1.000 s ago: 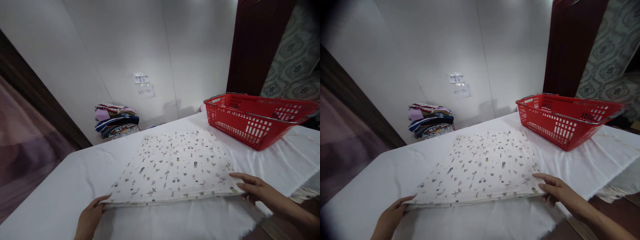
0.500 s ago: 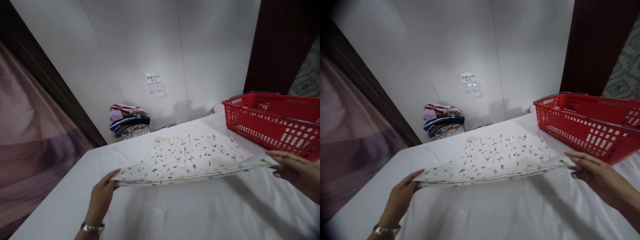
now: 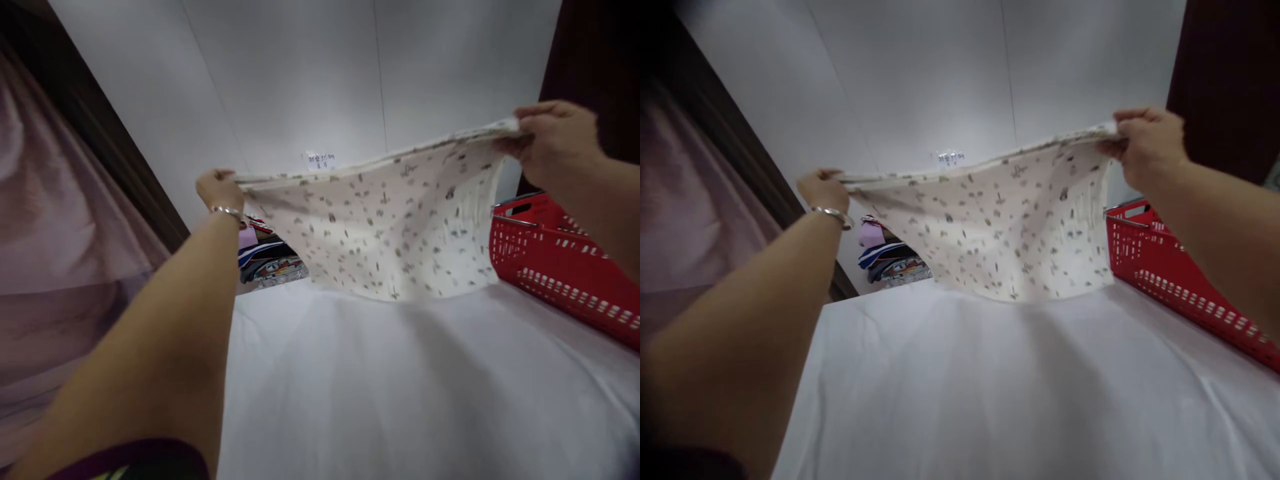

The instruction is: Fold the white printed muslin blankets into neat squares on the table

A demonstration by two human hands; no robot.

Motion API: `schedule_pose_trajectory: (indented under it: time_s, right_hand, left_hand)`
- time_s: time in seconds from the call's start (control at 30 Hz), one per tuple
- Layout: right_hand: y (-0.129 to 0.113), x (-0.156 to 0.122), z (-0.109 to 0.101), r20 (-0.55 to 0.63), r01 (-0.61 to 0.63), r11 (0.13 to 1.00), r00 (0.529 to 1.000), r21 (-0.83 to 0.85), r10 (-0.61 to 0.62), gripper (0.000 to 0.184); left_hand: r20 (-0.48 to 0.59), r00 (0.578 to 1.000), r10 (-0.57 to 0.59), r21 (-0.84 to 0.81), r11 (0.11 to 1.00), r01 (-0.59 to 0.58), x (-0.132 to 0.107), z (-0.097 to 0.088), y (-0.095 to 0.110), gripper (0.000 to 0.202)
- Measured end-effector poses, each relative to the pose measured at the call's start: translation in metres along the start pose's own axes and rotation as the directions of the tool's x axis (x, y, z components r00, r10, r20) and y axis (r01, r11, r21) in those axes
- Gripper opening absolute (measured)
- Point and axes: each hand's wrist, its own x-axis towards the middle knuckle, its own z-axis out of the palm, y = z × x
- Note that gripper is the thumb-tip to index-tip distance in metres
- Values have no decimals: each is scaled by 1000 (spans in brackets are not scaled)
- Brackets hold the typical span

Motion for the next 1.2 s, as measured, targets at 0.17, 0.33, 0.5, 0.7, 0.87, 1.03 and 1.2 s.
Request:
schedule_pose_trajectory:
  time_s: [0.17, 0.33, 0.5, 0.7, 0.87, 1.03, 1.2]
  right_hand:
    - [-17, -24, -16, 85, 86, 985, 994, -153, -74, 47]
    - [44, -109, -64, 213, -263, 916, 918, -302, 334, 32]
    - [112, -235, -117, 383, -505, 655, 542, -563, 748, 24]
    - [128, -309, -155, 374, -458, 513, 362, -726, 854, 36]
    - [112, -329, -170, 446, -299, 557, 366, -775, 817, 42]
    - [106, -351, -176, 564, -44, 626, 387, -779, 730, 33]
    - [92, -354, -174, 605, 73, 631, 389, -772, 695, 30]
  left_hand:
    - [-173, 982, 76, 10, 997, -76, 33, -38, -2, 41]
    - [2, 1000, -5, 132, 991, 5, -76, -90, -58, 41]
    - [369, 857, -360, 254, 926, 280, -240, -125, -144, 35]
    - [362, 705, -609, 287, 793, 538, -353, -161, -195, 36]
    - [298, 764, -572, 288, 817, 499, -360, -182, -201, 35]
    - [398, 764, -508, 383, 849, 365, -376, -184, -211, 30]
    - [464, 749, -473, 426, 861, 280, -383, -182, -212, 26]
